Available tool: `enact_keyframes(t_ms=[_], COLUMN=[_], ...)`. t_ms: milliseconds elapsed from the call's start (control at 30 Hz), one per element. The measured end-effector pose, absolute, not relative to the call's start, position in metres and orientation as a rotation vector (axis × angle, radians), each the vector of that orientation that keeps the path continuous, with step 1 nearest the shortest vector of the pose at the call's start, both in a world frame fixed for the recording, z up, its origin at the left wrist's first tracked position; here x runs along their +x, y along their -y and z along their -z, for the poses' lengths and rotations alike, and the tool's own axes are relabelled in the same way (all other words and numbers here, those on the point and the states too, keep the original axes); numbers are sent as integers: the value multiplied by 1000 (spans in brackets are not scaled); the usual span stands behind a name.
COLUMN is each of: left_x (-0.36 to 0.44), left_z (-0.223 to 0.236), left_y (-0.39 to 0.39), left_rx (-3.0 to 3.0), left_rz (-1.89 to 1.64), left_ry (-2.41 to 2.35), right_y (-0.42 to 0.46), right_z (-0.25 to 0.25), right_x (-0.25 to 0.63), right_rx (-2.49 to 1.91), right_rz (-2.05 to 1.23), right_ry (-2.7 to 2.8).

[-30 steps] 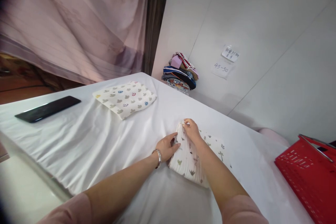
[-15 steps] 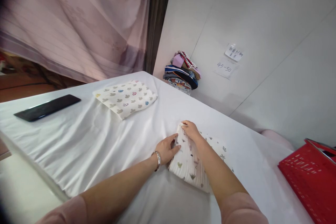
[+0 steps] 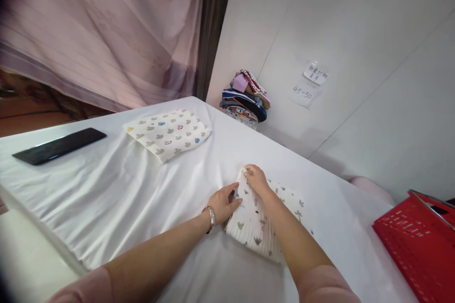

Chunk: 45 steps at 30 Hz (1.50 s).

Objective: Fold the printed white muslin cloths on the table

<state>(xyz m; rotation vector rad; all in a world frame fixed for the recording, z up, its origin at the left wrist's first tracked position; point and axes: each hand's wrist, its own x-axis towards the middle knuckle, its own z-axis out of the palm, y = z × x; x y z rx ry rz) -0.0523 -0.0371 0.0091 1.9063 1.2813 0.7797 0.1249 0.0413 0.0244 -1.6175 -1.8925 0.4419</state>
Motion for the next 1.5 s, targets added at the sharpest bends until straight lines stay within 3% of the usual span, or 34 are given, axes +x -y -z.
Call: enact_keyframes(t_ms=[633,1033,1500], left_x=[-54,-54,-53], left_z=[-12,-9,-9], left_y=[39,40,39], left_rx=[1871,1885,1889], left_rz=[-784,-801,-811], left_ry=[-1271,-1266,-1260], right_y=[-28,-41,-54], right_z=[-34,-39,-46], right_x=[133,133,126], right_rx=[-1398,-1513,-1604], right_rz=[-116,-544,-361], right_ry=[1953,2003,2319])
